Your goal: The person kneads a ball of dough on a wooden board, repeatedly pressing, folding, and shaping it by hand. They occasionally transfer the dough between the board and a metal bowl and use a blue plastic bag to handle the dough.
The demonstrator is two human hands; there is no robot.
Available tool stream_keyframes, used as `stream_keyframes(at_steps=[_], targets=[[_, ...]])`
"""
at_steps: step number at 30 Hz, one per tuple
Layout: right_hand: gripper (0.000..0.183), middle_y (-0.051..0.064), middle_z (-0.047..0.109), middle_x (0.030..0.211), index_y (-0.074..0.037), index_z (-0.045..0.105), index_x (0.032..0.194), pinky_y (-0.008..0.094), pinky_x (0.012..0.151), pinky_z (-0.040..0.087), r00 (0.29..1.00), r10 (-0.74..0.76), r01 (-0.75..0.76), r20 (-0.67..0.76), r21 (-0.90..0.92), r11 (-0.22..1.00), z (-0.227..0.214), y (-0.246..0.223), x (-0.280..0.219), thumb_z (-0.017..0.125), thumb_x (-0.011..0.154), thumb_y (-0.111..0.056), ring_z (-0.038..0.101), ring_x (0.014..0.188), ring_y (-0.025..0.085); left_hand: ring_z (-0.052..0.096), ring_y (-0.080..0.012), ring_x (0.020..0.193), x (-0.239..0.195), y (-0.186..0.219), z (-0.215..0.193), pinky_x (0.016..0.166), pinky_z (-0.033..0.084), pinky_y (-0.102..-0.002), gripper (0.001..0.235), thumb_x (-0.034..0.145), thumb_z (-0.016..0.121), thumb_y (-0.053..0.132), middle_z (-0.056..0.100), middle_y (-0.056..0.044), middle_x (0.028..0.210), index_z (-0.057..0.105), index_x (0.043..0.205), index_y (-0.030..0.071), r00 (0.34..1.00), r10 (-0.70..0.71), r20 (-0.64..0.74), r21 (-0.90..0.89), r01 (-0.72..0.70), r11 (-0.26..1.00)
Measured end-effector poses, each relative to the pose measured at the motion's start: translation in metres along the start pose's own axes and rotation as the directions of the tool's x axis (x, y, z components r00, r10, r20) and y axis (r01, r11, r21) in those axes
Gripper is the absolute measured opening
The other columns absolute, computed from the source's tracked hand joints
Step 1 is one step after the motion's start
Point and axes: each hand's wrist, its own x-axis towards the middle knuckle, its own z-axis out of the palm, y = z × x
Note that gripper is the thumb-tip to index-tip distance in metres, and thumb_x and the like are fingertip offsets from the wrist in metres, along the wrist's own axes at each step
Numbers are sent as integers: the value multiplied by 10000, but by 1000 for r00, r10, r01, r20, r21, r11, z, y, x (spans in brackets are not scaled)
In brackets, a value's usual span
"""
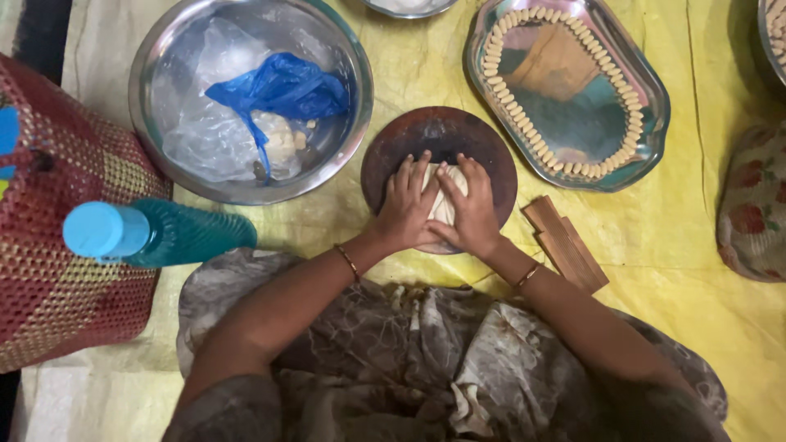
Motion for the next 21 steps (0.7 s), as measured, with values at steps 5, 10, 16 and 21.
stream_keyframes(at_steps=[5,10,16,21], targets=[[815,209,555,1386,-135,583,1434,515,1064,483,978,172,-181,118,70,981,4,32,14,799,788,-581,557,1270,425,502,-425,1240,20,-1,7,928,464,-600,1030,537,909,555,478,-169,1457,539,1411,155,974,-176,141,-61,186,981],[639,196,722,1198,-94,680,1265,435,953,563,981,176,-193,86,260,946,7,74,52,861,806,-500,720,1084,358,581,-417,1078,58,-20,5,880,512,-509,1000,549,929,573,605,-145,1224,552,1415,243,906,-308,290,-144,359,922],[534,216,736,967,-92,737,1164,454,813,568,868,448,-481,216,132,867,2,73,69,862,790,-453,726,917,386,631,-385,1048,73,-29,14,904,516,-487,751,579,939,533,647,-138,1140,642,1169,175,887,-389,248,-132,429,894],[533,215,714,1116,-118,697,1204,469,882,545,941,318,-325,111,43,945,-14,41,63,854,815,-446,687,1017,400,605,-383,1099,46,-12,14,930,516,-491,702,627,932,431,651,-115,1163,644,1212,171,908,-405,111,-145,417,897]])
